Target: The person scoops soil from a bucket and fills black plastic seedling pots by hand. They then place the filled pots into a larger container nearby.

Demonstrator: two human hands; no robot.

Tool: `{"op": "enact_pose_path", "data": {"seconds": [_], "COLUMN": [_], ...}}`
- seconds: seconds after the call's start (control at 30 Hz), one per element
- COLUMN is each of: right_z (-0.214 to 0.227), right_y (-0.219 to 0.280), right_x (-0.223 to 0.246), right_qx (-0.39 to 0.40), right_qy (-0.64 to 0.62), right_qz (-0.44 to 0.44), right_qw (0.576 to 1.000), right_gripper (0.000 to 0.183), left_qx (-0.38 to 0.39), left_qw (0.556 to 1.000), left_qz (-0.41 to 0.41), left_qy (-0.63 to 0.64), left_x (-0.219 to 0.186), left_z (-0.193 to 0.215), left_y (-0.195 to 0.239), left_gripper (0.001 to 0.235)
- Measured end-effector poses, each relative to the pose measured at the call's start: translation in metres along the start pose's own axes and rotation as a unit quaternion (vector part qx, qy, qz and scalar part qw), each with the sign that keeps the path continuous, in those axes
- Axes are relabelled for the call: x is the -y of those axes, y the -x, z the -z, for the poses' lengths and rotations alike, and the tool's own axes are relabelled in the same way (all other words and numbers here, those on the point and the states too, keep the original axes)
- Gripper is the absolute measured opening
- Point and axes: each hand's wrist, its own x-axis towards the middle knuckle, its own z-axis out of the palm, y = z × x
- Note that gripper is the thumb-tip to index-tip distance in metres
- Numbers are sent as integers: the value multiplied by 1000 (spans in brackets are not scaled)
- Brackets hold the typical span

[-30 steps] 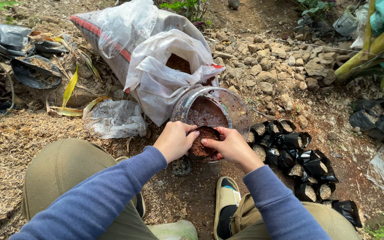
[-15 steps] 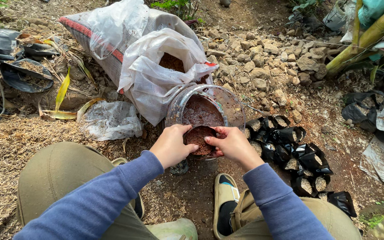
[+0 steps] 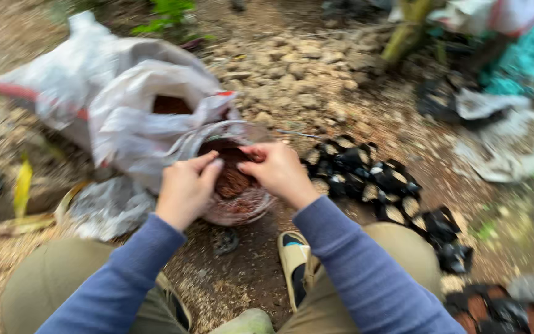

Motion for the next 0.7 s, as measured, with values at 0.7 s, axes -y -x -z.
{"op": "enact_pose_path", "data": {"seconds": [0.7], "right_z": [106], "right_y": [423], "right_x": [-185], "right_qx": [-646], "right_qy": [-454], "right_qz": [-200], "right_qw": [581], "right_gripper": [28], "left_qx": [467], "left_qw": [795], "left_qz": [-386], "left_qy": [11], "left_x": [-249], "left_z": [-267], "left_y": [183], "left_gripper": [50]}}
